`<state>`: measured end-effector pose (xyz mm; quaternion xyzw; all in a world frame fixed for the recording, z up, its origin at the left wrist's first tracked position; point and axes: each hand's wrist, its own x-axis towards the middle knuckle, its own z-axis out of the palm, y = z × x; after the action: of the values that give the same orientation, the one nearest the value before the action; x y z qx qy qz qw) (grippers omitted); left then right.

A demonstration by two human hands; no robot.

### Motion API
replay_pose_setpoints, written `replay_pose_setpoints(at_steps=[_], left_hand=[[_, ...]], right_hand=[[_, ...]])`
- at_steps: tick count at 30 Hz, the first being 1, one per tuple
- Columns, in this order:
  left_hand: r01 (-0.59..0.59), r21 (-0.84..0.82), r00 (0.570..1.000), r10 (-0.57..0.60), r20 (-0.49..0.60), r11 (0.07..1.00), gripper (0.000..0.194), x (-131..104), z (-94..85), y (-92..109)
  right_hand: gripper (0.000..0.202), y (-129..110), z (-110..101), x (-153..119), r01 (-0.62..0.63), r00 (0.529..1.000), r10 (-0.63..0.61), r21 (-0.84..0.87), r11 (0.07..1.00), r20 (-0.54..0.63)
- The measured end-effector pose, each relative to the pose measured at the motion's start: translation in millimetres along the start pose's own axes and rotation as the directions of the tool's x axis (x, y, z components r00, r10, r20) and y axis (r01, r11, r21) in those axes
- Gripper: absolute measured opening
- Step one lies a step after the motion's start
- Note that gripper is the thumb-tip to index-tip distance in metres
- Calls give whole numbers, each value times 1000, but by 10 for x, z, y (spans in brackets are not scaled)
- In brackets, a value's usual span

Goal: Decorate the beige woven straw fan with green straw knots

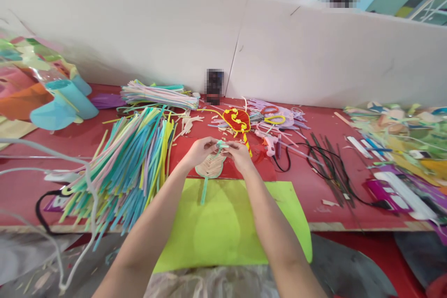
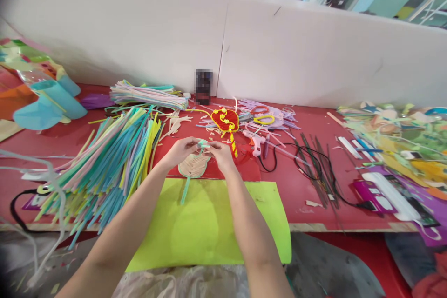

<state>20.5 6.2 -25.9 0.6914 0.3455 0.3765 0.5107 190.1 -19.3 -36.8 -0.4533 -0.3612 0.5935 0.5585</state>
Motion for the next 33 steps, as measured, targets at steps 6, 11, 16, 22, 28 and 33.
replay_pose_setpoints(at_steps=[6,11,16,22,28,33], left_hand=[[-24,134,971,55,-234,991,19,-21,79,113],[50,262,931,50,-362,964,15,-63,232,181],[106,77,950,-78,-303,991,16,-29,310,119],[90,-31,955,-95,-280,996,7,-4,292,95],[27,91,959,-1,-282,996,13,2,171,55],[-12,223,943,85,-320,975,13,7,58,55]], right_hand=[[27,58,-3,51,59,997,-60,-22,998,-52],[26,63,34,19,174,980,-182,-91,980,-85],[22,-29,62,-54,315,934,-351,-303,900,-72],[26,-24,38,-49,314,931,-359,-361,878,-62],[29,44,25,23,196,971,-204,-74,978,-124],[26,69,60,37,132,986,-123,84,988,-113]])
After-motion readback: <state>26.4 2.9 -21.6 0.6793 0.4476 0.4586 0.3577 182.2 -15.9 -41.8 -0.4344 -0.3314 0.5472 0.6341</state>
